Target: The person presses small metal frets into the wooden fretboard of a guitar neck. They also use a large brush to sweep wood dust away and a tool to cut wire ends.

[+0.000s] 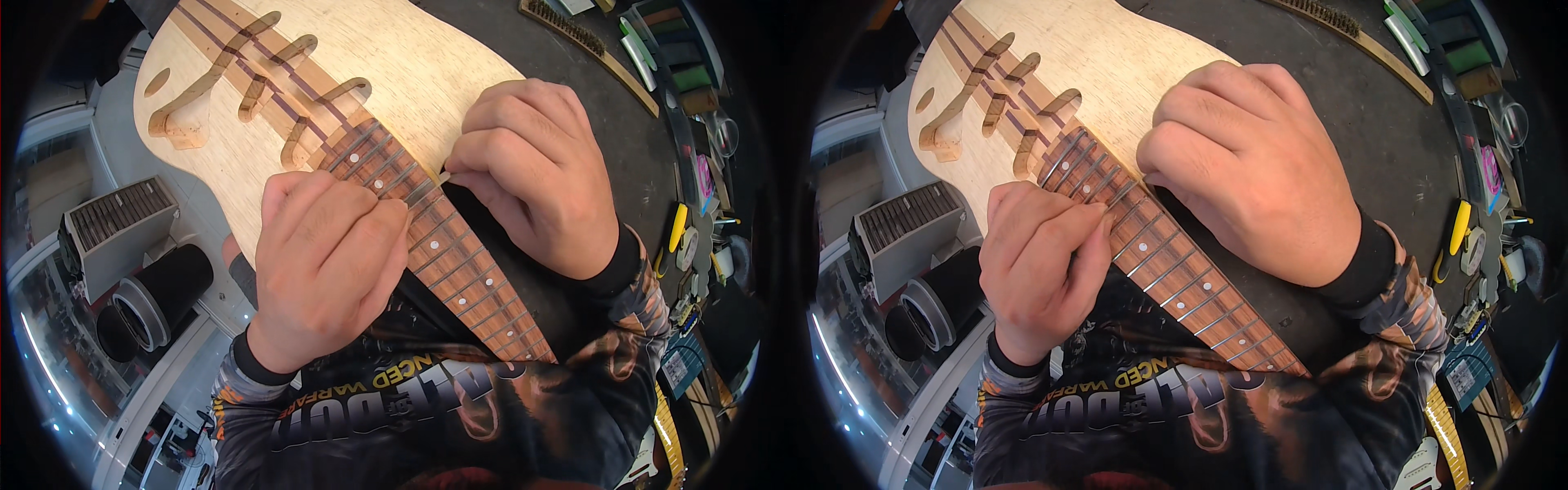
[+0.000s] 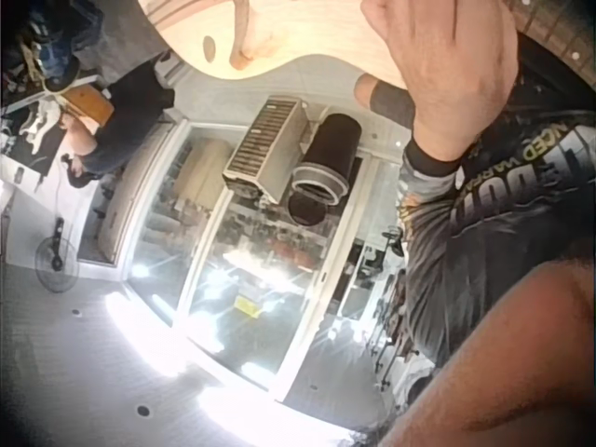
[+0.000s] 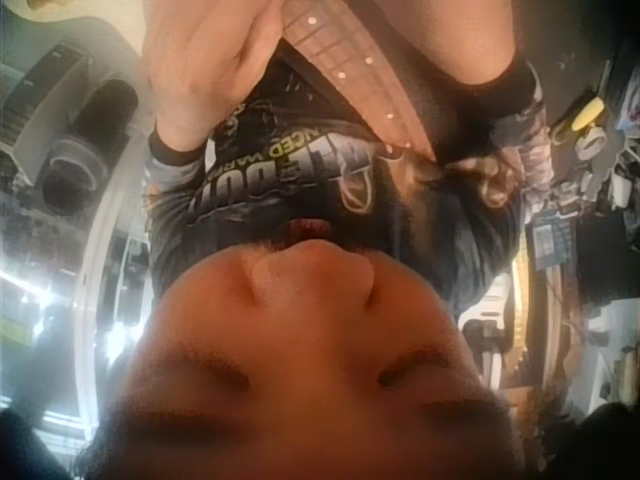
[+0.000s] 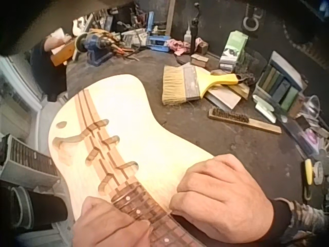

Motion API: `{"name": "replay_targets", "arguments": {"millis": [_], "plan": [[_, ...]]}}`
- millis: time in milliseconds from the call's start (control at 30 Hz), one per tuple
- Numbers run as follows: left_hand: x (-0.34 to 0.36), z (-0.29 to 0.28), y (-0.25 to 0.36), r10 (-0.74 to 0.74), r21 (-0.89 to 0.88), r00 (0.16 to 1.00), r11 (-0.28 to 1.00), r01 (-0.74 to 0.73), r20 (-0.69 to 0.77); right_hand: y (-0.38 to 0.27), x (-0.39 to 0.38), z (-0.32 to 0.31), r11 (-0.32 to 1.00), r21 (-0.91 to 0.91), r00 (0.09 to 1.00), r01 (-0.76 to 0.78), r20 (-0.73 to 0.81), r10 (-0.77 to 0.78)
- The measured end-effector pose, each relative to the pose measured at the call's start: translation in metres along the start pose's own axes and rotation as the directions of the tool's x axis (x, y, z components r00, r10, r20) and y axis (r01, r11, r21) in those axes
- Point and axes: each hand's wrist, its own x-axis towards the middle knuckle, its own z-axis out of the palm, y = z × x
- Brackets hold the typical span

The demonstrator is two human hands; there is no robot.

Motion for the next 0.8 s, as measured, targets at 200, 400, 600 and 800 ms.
{"name": "replay_targets", "arguments": {"millis": [200, 400, 600, 800], "plan": [[-0.003, -0.002, 0.003, -0.007, -0.055, 1.0, 0.998, 0.008, 0.013, -0.005, -0.005, -0.003, 0.999, 0.034, 0.999, -0.025, 0.044, 0.024], [0.008, -0.001, 0.003, -0.034, -0.009, 0.998, 0.999, 0.034, -0.047, 0.0, 0.002, 0.001, 1.0, 0.012, 1.0, -0.017, 0.022, 0.017], [0.002, -0.001, 0.008, -0.026, -0.053, 0.999, 0.998, 0.025, -0.025, -0.005, -0.004, -0.004, 1.0, 0.026, 0.998, -0.009, 0.06, 0.007], [0.005, 0.002, 0.003, -0.028, 0.001, 0.998, 1.0, 0.028, -0.061, 0.001, 0.002, -0.001, 1.0, 0.003, 1.0, -0.003, 0.026, 0.003]]}}
